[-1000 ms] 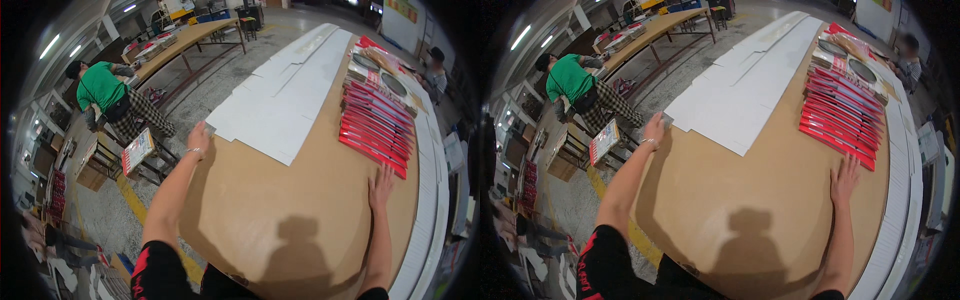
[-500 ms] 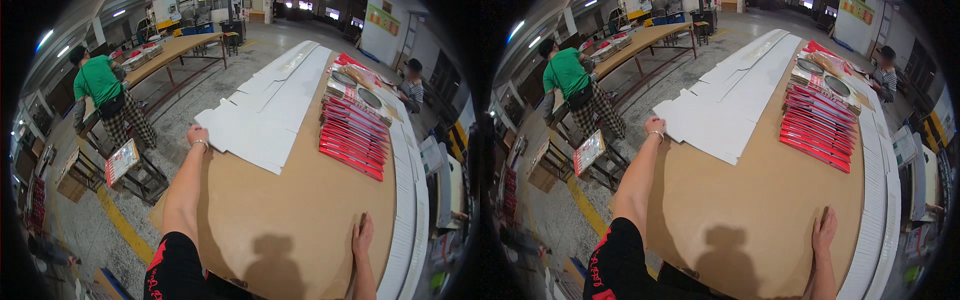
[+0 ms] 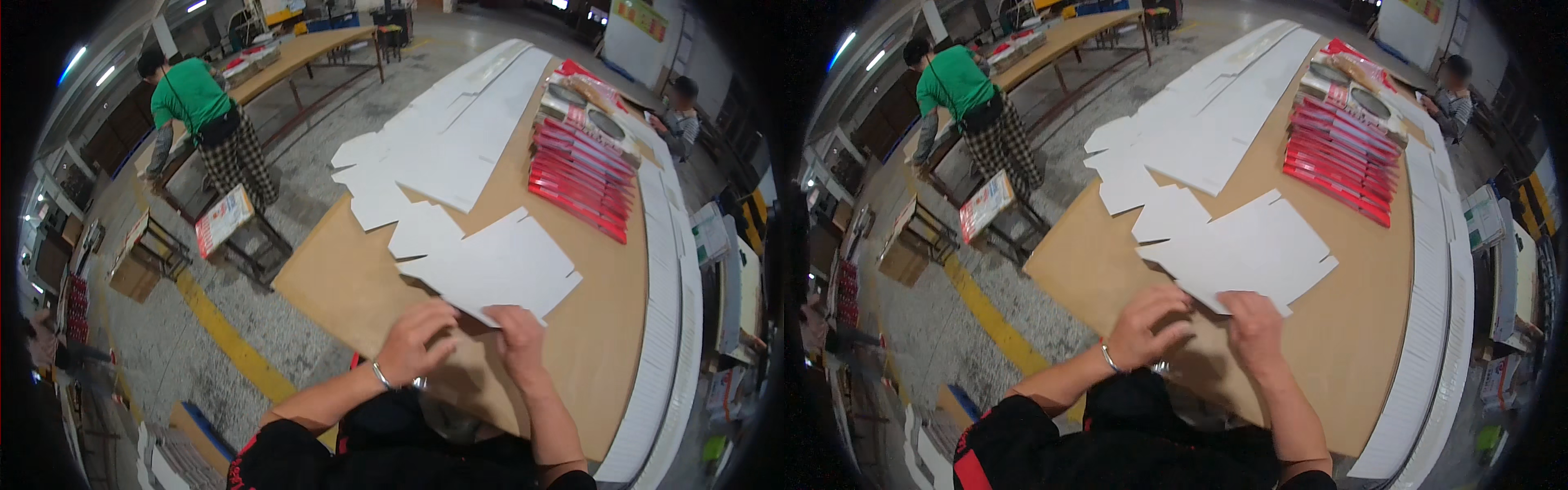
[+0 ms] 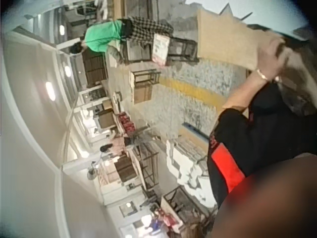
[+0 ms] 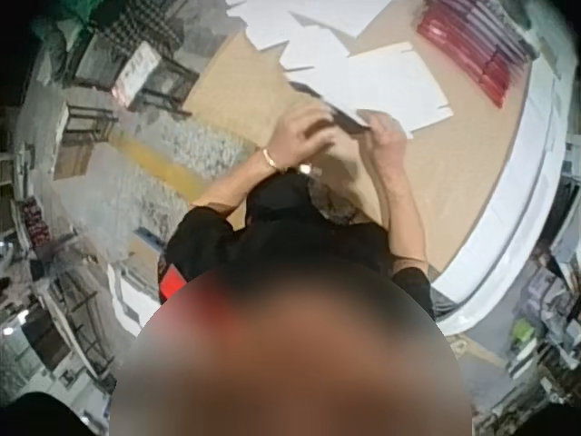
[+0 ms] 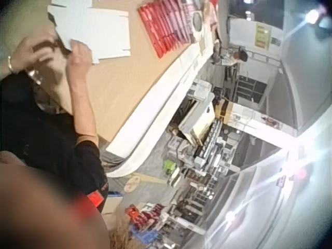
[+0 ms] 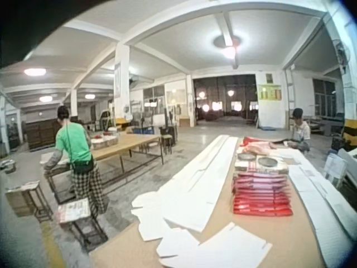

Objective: Folding white and red cardboard sheets into envelopes in an industrial packaging environment.

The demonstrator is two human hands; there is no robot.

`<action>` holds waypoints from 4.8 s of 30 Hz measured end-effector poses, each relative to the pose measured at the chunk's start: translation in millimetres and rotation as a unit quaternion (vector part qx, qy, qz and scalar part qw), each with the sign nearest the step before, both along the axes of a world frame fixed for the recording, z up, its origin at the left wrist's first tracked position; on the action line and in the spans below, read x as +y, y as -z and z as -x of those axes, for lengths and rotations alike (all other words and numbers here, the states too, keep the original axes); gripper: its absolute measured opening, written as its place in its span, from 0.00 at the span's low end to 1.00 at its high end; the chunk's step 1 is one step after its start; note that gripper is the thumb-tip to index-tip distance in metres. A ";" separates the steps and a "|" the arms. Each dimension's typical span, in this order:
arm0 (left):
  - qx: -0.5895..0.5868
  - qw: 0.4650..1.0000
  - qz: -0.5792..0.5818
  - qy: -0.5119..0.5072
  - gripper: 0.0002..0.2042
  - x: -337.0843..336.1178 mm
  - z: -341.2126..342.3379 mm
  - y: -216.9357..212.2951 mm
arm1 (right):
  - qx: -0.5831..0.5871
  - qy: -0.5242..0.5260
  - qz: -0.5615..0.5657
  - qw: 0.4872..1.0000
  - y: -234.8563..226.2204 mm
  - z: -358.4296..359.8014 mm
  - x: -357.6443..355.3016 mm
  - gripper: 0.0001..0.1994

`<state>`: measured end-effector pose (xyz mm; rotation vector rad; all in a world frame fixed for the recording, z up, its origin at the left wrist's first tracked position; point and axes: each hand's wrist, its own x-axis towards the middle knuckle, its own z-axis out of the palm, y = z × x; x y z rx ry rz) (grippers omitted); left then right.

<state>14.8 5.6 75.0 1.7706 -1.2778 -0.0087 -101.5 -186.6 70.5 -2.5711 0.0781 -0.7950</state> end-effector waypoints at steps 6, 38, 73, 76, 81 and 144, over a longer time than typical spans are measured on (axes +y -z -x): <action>-0.206 0.957 -0.147 -0.139 0.26 38.2 -30.2 6.6 | 0.122 -0.018 -0.307 0.944 -21.6 121.6 -24.9 0.12; -0.042 0.985 -0.146 -0.082 0.20 -104.5 109.9 109.8 | 0.199 0.446 -0.136 0.862 23.4 174.9 -53.0 0.31; 0.219 0.972 -0.003 0.086 0.21 -148.2 186.7 127.8 | -0.045 0.208 -0.665 0.716 125.6 163.5 7.7 0.25; 0.207 0.966 -0.104 0.115 0.30 -114.4 161.5 94.0 | -0.185 0.370 -0.581 0.701 95.0 151.2 11.5 0.19; -0.134 0.961 -0.181 0.161 0.44 -86.2 155.8 83.7 | -0.162 0.363 -0.092 0.913 87.1 160.1 -11.3 0.13; 0.453 0.858 0.139 -0.199 0.20 11.2 25.9 77.0 | 0.326 0.046 0.084 0.941 44.5 134.0 26.4 0.37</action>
